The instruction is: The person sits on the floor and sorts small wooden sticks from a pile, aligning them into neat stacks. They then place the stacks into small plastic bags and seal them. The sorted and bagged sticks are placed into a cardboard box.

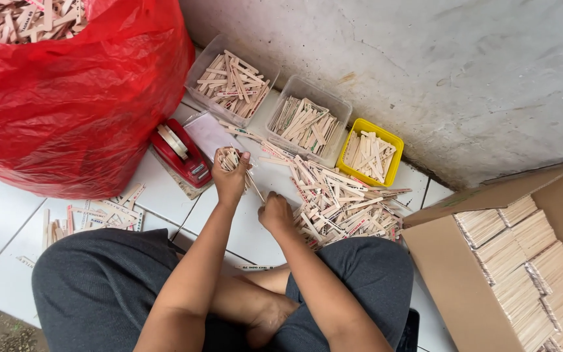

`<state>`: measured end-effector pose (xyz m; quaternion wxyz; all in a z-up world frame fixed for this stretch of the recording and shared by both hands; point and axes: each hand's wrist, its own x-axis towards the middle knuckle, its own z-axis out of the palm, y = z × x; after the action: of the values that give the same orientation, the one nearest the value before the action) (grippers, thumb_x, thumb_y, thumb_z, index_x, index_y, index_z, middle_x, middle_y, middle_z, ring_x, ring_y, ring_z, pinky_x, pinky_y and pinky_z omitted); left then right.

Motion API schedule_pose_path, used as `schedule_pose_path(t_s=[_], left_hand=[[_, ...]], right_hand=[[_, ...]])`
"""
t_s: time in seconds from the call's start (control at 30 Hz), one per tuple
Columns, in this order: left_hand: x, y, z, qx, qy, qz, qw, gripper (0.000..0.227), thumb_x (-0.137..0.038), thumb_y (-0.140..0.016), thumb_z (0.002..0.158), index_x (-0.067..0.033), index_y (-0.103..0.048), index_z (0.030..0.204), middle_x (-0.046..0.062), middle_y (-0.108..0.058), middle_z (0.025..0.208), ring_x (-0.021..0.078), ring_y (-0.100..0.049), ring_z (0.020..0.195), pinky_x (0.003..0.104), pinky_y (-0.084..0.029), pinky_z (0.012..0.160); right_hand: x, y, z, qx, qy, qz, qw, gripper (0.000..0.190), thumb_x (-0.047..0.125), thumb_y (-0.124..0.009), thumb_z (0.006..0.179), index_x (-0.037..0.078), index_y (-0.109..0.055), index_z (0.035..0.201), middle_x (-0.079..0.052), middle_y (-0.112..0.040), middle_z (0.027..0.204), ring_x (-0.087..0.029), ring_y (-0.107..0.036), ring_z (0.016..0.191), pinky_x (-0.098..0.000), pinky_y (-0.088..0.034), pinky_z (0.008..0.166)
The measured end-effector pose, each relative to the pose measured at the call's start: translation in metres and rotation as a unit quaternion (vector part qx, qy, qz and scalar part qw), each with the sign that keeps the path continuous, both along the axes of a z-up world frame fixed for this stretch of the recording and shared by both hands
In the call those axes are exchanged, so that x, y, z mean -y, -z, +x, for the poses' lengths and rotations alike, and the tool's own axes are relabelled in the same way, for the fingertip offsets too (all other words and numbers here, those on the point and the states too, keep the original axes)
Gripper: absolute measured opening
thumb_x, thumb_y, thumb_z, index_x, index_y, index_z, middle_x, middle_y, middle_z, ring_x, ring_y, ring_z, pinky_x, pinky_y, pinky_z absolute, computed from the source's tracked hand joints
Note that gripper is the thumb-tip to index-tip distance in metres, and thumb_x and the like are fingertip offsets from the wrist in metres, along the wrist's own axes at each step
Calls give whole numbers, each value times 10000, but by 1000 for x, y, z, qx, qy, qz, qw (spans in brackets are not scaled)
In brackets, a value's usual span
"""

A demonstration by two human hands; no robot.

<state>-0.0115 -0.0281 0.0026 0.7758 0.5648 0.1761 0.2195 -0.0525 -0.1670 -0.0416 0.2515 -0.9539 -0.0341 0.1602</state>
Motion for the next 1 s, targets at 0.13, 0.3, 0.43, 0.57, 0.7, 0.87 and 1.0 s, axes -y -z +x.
schedule_pose_path(t_s=[0.13, 0.3, 0.43, 0.57, 0.7, 0.87, 1.0], left_hand=[[-14, -6, -2, 8, 1, -18, 1000, 260, -127, -803, 915, -52, -577, 1020, 41, -652, 708, 120, -665, 565, 244, -593, 568], [-14, -8, -2, -30, -6, -136, 990, 284, -169, -840, 889, -70, -606, 1017, 50, -632, 664, 166, -659, 486, 277, -600, 488], [-15, -8, -5, -61, 11, -130, 990, 324, -197, -874, 851, -86, -614, 1008, 21, -638, 688, 142, -664, 524, 263, -605, 532], [2, 50, 4, -105, 80, -130, 983, 358, -289, -891, 834, -106, -647, 1022, 3, -649, 779, 124, -640, 662, 282, -595, 635], [18, 38, -10, -110, 147, -171, 968, 534, -319, -978, 728, -121, -663, 1111, 5, -705, 897, 119, -652, 746, 294, -601, 749], [8, 39, -3, -102, 76, -196, 972, 405, -170, -927, 784, -97, -659, 1079, 26, -699, 791, 142, -669, 606, 283, -614, 633], [0, 7, -8, -41, -15, -149, 988, 435, -88, -929, 770, -91, -628, 1085, 34, -673, 756, 139, -673, 620, 290, -622, 650]], right_hand=[[-8, 4, -11, 12, -5, -30, 999, 273, 13, -668, 862, -102, -589, 1096, -263, -676, 945, -431, -731, 914, -494, -638, 730], [5, 45, 7, -31, 39, 58, 997, 232, 59, -669, 841, -35, -696, 1051, -224, -703, 949, -395, -730, 952, -477, -619, 769], [11, -11, 16, 40, 123, 188, 974, 145, 178, -706, 793, 112, -713, 921, -58, -700, 769, -212, -685, 747, -374, -545, 704], [6, -35, 20, 7, 114, 537, 836, 326, 12, -823, 814, 34, -683, 1107, 13, -694, 890, -23, -669, 812, -181, -611, 750], [7, -7, 24, 64, 100, 492, 862, 252, 38, -847, 823, 33, -737, 1050, -62, -756, 887, -29, -670, 786, -181, -600, 670], [1, -38, 8, 134, 44, 448, 883, 176, 144, -814, 886, 117, -790, 1059, -25, -676, 1032, -43, -597, 903, -205, -541, 760], [-5, -41, -4, -133, 41, 607, 782, 949, 38, -909, 722, 125, -386, 1509, -263, -369, 1542, -450, -304, 1465, -534, -294, 1213]])
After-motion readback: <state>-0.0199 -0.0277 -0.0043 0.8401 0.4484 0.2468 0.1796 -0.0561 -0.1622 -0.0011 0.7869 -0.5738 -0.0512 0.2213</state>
